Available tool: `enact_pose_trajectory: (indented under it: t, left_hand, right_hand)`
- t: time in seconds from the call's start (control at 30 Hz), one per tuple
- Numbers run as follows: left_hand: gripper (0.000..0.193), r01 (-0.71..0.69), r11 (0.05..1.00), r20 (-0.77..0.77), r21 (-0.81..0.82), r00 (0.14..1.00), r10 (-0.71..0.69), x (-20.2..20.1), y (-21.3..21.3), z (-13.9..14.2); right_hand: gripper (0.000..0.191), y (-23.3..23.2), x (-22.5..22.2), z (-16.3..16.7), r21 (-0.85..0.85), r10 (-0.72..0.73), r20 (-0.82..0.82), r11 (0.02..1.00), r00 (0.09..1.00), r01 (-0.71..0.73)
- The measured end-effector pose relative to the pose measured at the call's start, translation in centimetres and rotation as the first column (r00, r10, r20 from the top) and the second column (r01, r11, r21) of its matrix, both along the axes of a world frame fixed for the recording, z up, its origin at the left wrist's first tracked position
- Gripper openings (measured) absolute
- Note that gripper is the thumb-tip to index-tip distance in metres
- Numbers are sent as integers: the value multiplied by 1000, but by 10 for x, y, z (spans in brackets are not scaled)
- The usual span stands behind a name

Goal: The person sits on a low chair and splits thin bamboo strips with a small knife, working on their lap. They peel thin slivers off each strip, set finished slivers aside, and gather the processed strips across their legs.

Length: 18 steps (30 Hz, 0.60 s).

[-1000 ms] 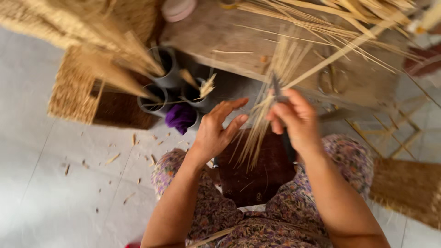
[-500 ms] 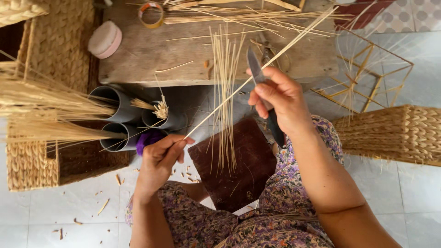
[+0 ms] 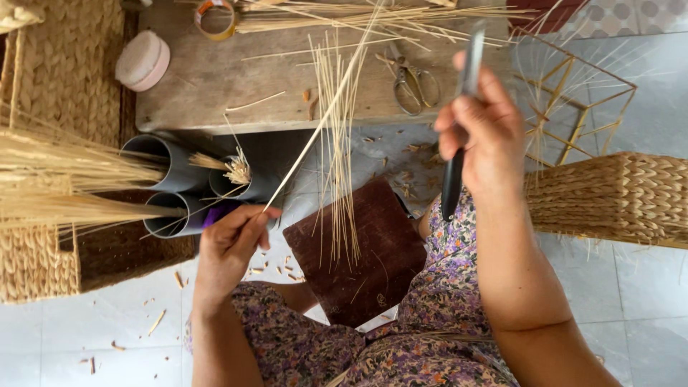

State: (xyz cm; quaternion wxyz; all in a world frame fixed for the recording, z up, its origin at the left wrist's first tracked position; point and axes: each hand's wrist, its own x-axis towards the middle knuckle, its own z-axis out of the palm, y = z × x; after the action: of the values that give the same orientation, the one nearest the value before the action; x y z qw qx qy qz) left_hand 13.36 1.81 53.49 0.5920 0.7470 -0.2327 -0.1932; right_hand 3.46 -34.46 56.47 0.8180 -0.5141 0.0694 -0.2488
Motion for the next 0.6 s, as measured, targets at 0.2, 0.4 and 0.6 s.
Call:
enact_pose_trajectory:
  t: [0.2,0.4,0.6]
  left_hand:
    - [18,69,998,-35,-10,997,-70,-13,-31,-9]
    - [16,89,996,-51,-12,995,-89,-14,-26,-9]
    - [16,111,993,-40,-38,993,-112,-14,-13,-11]
  right_hand:
    - [52,62,12,-21,-249,362,-303,863,881,-440]
    - [39,58,17,-25,-208,290,-257,915,922,-346]
    - [29,31,11,-15,-123,207,-175,965,962,-230]
